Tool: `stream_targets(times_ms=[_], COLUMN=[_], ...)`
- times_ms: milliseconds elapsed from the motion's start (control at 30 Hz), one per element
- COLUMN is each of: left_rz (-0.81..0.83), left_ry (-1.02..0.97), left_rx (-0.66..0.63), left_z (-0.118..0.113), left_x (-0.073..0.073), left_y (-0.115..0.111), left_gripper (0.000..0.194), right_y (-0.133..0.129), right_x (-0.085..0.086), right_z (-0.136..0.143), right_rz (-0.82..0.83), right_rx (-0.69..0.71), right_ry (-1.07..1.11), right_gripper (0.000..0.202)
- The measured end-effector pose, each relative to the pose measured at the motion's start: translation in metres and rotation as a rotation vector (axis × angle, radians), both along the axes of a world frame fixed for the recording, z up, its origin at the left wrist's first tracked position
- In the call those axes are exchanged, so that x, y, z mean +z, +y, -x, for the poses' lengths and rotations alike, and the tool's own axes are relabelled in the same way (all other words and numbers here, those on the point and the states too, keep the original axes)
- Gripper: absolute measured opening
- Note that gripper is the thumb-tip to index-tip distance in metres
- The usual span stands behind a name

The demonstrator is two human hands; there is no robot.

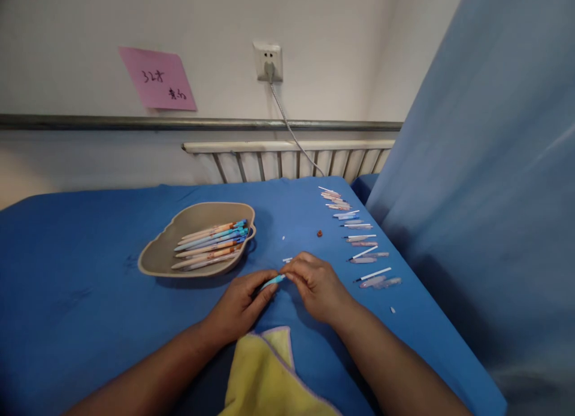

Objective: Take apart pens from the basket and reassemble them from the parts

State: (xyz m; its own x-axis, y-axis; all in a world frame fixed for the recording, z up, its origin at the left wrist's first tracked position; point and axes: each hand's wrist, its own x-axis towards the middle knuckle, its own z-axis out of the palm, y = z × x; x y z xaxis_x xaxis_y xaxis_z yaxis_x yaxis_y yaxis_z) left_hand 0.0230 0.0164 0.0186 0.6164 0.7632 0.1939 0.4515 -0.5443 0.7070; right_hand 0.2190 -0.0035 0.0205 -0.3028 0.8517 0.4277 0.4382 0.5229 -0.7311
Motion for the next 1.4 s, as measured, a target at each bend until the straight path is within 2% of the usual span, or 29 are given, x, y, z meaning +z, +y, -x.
stream_targets(times_ms=[133, 200, 333, 433, 633, 733, 800, 900, 1000, 1100, 1200, 1267, 1400], left_rz=[0.007, 0.011, 0.028, 0.043, 0.079, 0.094, 0.101, 0.108, 0.109, 0.104, 0.106, 0.120, 0.145], left_ry=[0.001, -0.006, -0.022, -0.022, -0.039, -0.053, -0.063, -0.070, -0.073, -0.071, -0.078, -0.085, -0.093], left_rx=[-0.005, -0.012, -0.004, 0.008, -0.001, 0.009, 0.029, 0.044, 0.047, 0.059, 0.075, 0.065, 0.031], left_z=[0.000, -0.001, -0.001, -0.001, -0.001, -0.001, -0.001, 0.000, 0.000, 0.000, 0.000, 0.000, -0.002], left_x=[0.001, 0.001, 0.002, 0.003, 0.005, 0.004, 0.004, 0.002, 0.001, 0.000, 0.001, 0.002, 0.005], left_y=[-0.001, -0.002, -0.001, -0.001, -0.001, 0.000, 0.001, 0.002, 0.002, 0.003, 0.003, 0.002, 0.000], left_gripper=[0.026, 0.025, 0.025, 0.025, 0.025, 0.025, 0.025, 0.024, 0.024, 0.025, 0.027, 0.027, 0.028], right_y=[-0.003, -0.003, -0.001, 0.003, 0.004, 0.005, 0.007, 0.008, 0.006, 0.002, 0.003, 0.006, 0.012], right_x=[0.002, 0.002, -0.005, -0.010, -0.009, -0.005, -0.002, -0.002, -0.005, -0.008, -0.009, -0.008, -0.006], right_z=[-0.001, 0.001, 0.008, 0.010, 0.011, 0.002, -0.009, -0.024, -0.028, -0.024, -0.022, -0.021, -0.010], right_rz=[-0.014, 0.013, 0.261, 0.421, 0.383, 0.427, 0.450, 0.419, 0.401, 0.384, 0.395, 0.452, 0.585], right_rx=[0.039, 0.016, -0.105, -0.109, -0.169, -0.167, -0.233, -0.333, -0.325, -0.286, -0.248, -0.231, -0.218], right_ry=[-0.049, -0.043, 0.216, 0.406, 0.341, 0.353, 0.269, -0.137, -0.458, -0.535, -0.399, -0.150, 0.426], right_gripper=[0.026, 0.022, 0.006, 0.013, 0.015, 0.020, 0.022, 0.027, 0.020, 0.013, 0.007, 0.006, 0.027])
